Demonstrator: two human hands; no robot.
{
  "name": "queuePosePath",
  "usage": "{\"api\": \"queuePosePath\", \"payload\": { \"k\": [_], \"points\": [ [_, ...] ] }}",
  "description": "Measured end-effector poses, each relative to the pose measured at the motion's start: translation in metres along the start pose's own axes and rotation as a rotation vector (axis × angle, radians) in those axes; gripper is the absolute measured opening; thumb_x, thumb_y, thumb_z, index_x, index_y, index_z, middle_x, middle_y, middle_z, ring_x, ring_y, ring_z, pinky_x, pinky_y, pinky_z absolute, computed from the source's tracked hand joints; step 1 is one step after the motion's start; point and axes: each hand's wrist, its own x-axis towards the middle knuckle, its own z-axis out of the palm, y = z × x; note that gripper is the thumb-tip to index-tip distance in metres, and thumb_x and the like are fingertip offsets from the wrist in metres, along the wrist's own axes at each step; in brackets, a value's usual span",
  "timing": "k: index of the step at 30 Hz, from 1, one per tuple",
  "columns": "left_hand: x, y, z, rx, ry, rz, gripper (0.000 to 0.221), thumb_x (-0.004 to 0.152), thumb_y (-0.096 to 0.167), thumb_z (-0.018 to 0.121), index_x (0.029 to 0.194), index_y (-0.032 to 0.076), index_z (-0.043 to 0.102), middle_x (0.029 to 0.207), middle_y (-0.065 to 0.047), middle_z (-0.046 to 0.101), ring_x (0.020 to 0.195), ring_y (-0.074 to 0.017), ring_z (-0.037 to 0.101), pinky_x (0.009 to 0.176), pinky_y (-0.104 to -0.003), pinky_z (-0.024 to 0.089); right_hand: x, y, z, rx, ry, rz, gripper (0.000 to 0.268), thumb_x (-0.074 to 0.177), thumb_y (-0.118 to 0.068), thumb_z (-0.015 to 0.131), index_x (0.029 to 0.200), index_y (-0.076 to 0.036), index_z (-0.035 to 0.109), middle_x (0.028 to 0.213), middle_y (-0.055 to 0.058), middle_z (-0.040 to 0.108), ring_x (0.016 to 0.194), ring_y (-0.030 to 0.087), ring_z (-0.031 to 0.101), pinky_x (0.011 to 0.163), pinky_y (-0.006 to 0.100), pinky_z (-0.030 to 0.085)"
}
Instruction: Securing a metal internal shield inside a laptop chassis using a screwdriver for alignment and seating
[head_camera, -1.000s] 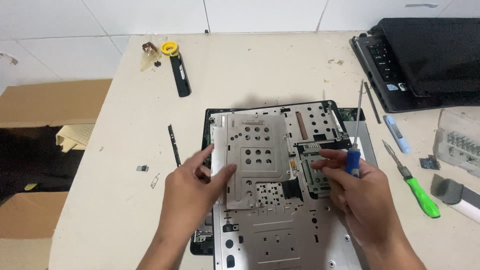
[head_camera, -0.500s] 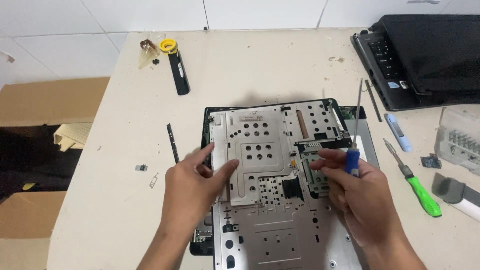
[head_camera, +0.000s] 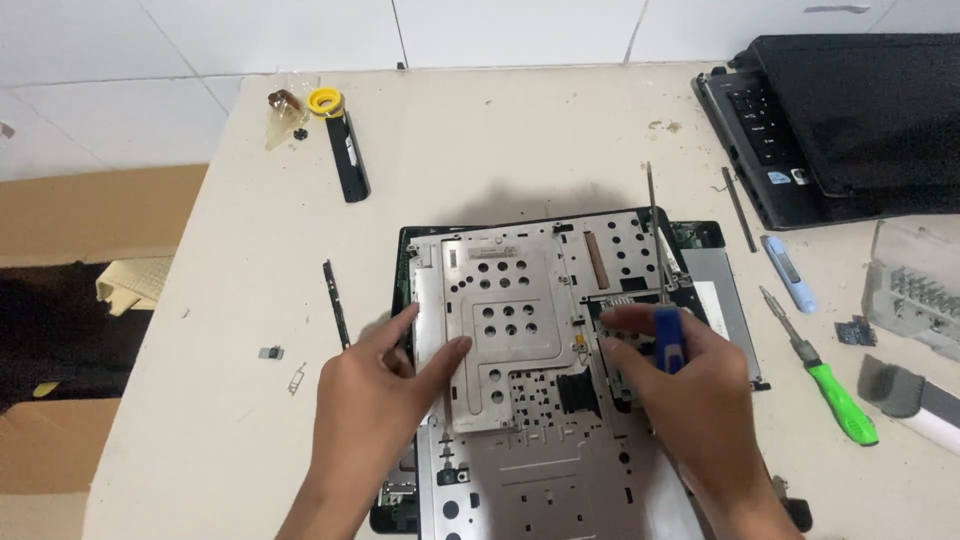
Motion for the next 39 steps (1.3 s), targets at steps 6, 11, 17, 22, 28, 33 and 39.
{"api": "queuePosePath", "payload": {
  "k": [6,11,17,22,28,33,39],
  "points": [
    [-0.004,0.014,-0.006,0.090,-0.076,-0.133,0.070,0.074,0.058,0.072,0.135,0.025,0.059,0.046,0.003,0.044,0.048,-0.0111,0.046,0.057,-0.026,0.043,-0.002,-0.006,0.003,-0.074,0.000,-0.051,0.024,0.073,-0.012,0.080,0.097,-0.015,0.081,0.099,-0.002,0.083,0.096,0.008,0.074,0.086,0.025,0.059],
    [-0.004,0.022,-0.007,0.306,-0.135,-0.239,0.070,0.077,0.070,0.058,0.137,0.035,0.050,0.051,0.006,0.052,0.058,-0.0124,0.060,0.061,-0.030,0.046,-0.005,-0.016,0.004,-0.036,-0.030,0.031,0.024,0.073,-0.010,0.080,0.097,-0.016,0.081,0.101,-0.002,0.085,0.093,0.009,0.076,0.090,0.023,0.058],
    [-0.001,0.015,-0.002,0.310,-0.123,-0.243,0.068,0.076,0.071,0.056,0.135,0.038,0.051,0.051,0.007,0.052,0.059,-0.0113,0.060,0.064,-0.029,0.048,0.002,-0.022,0.001,-0.120,-0.110,0.138,0.034,0.072,-0.017,0.079,0.106,-0.022,0.081,0.115,-0.006,0.084,0.111,0.011,0.076,0.096,0.031,0.061],
    [0.002,0.020,0.000,0.228,-0.107,-0.383,0.065,0.071,0.069,0.064,0.131,0.043,0.057,0.054,0.006,0.060,0.062,-0.0106,0.061,0.071,-0.027,0.050,0.010,-0.027,0.002,-0.089,-0.109,0.137,0.033,0.072,-0.014,0.079,0.105,-0.019,0.080,0.114,-0.005,0.085,0.112,0.010,0.076,0.097,0.030,0.061],
    [0.001,0.022,0.002,0.218,-0.092,-0.423,0.067,0.068,0.071,0.063,0.130,0.046,0.059,0.055,0.005,0.062,0.063,-0.0102,0.061,0.071,-0.025,0.050,0.015,-0.029,0.001,-0.049,-0.109,0.139,0.033,0.072,-0.009,0.079,0.104,-0.017,0.080,0.113,-0.004,0.086,0.112,0.009,0.077,0.098,0.029,0.060],
    [0.002,0.021,0.001,0.191,-0.076,-0.387,0.067,0.071,0.066,0.065,0.133,0.045,0.059,0.055,0.005,0.057,0.060,-0.0112,0.059,0.070,-0.026,0.051,0.012,-0.023,0.001,-0.021,-0.109,0.150,0.032,0.073,-0.006,0.078,0.103,-0.015,0.080,0.112,-0.003,0.086,0.113,0.009,0.077,0.100,0.028,0.059],
    [-0.002,0.023,-0.003,0.064,-0.027,-0.356,0.064,0.072,0.056,0.073,0.132,0.037,0.061,0.057,0.000,0.052,0.056,-0.0144,0.051,0.066,-0.028,0.048,0.006,-0.017,0.000,0.014,-0.110,0.160,0.032,0.073,-0.001,0.078,0.103,-0.012,0.080,0.111,-0.001,0.087,0.113,0.008,0.077,0.101,0.027,0.058]
  ]
}}
